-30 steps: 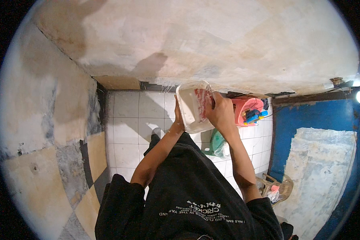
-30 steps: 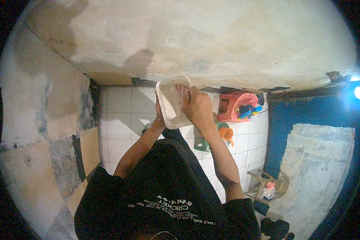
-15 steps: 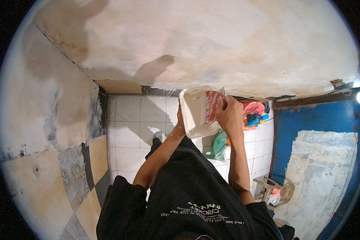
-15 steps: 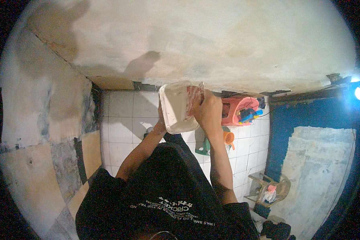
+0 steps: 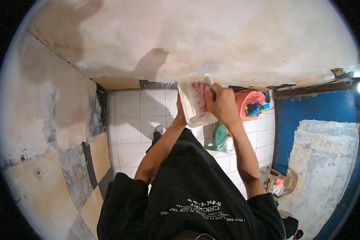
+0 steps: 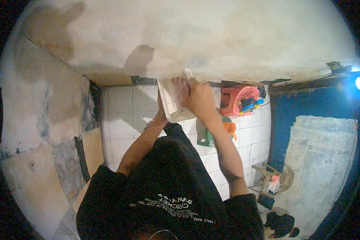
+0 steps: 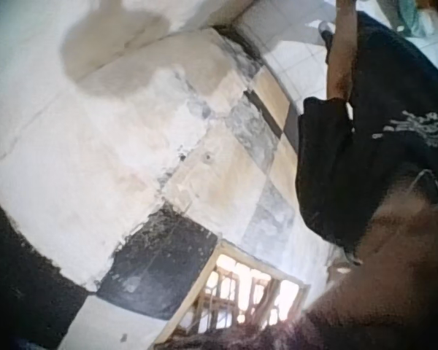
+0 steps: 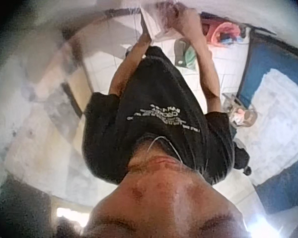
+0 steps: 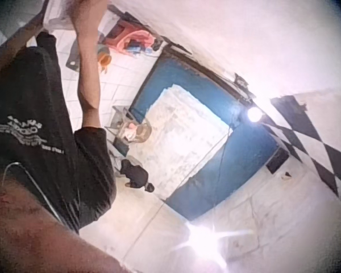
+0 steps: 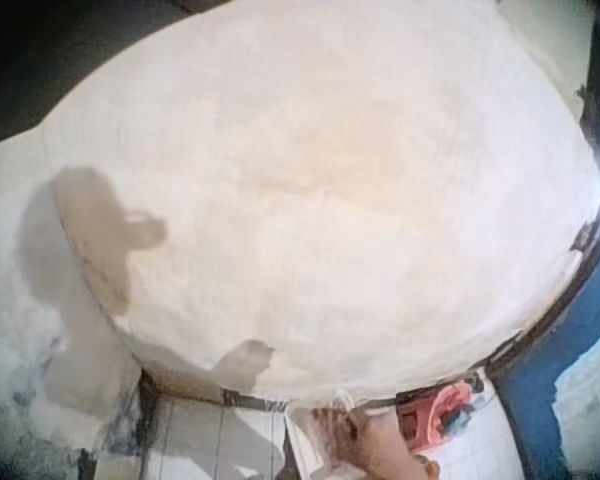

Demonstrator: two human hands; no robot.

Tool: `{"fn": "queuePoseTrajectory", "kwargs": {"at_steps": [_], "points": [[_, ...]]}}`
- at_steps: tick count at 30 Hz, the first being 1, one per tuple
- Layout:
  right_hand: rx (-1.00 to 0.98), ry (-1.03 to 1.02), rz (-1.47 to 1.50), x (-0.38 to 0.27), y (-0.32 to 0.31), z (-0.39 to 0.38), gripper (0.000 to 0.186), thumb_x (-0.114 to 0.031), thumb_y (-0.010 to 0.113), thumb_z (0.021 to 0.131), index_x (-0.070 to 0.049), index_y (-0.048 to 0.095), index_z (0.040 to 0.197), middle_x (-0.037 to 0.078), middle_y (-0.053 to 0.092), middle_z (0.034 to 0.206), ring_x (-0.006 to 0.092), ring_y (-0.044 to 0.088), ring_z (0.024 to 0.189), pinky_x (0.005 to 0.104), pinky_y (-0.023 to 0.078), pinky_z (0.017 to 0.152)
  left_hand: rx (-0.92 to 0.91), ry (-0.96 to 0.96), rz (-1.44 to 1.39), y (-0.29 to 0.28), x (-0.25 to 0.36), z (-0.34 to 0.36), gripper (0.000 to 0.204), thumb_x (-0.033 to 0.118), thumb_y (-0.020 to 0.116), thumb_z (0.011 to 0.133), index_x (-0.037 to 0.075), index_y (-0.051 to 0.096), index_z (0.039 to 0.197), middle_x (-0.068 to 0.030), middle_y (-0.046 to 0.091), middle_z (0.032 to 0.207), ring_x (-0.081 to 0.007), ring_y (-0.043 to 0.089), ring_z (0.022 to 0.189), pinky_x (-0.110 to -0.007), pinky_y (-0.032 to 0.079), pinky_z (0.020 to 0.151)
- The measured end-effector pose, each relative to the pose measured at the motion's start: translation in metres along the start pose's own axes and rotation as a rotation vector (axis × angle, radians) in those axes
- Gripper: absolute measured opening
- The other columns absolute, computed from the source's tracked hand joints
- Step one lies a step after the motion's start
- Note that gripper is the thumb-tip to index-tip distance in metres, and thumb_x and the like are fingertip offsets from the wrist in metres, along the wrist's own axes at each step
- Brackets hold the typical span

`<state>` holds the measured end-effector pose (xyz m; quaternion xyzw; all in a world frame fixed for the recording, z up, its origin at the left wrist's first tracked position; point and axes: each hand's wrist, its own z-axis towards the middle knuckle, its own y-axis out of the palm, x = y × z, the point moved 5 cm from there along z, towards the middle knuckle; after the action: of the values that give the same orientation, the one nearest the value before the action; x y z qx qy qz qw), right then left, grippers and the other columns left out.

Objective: The person mixes plaster in a container and applies it to a wall using a putty knife.

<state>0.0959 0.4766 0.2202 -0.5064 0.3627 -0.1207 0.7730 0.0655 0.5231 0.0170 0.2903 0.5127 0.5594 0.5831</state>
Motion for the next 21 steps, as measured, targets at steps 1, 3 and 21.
{"fn": "queuePoseTrajectory", "kwargs": {"at_steps": [1,3,21], "points": [[0.014,-0.056,-0.053,-0.001,-0.006,0.005,0.019,-0.014,0.061,0.083,0.003,0.057,0.076,0.025,0.054,0.057,0.0423,0.056,0.051,0.0443,0.044,0.048,0.135,0.024,0.095,-0.011,0.009,-0.004,0.066,0.058,0.033,0.093,0.015,0.033,0.143,-0.0095,0.039,0.144,-0.0278,0.037,0.132,-0.045,0.027,0.112],[-0.027,-0.093,-0.246,0.004,-0.008,0.013,0.013,-0.009,0.059,0.081,0.001,0.052,0.077,0.023,0.056,0.058,0.0404,0.058,0.053,0.0455,0.046,0.048,0.349,0.056,0.3,-0.002,0.003,0.001,0.068,0.061,0.033,0.092,0.012,0.037,0.14,-0.0112,0.048,0.135,-0.0286,0.048,0.122,-0.046,0.038,0.105],[-0.105,-0.085,-0.395,0.027,0.018,0.006,0.013,-0.011,0.057,0.081,-0.001,0.049,0.079,0.02,0.057,0.059,0.0386,0.06,0.055,0.0474,0.048,0.049,0.295,0.076,0.233,0.032,0.001,0.02,0.071,0.066,0.034,0.09,0.011,0.045,0.134,-0.0105,0.056,0.126,-0.0271,0.053,0.116,-0.044,0.042,0.101]]}}
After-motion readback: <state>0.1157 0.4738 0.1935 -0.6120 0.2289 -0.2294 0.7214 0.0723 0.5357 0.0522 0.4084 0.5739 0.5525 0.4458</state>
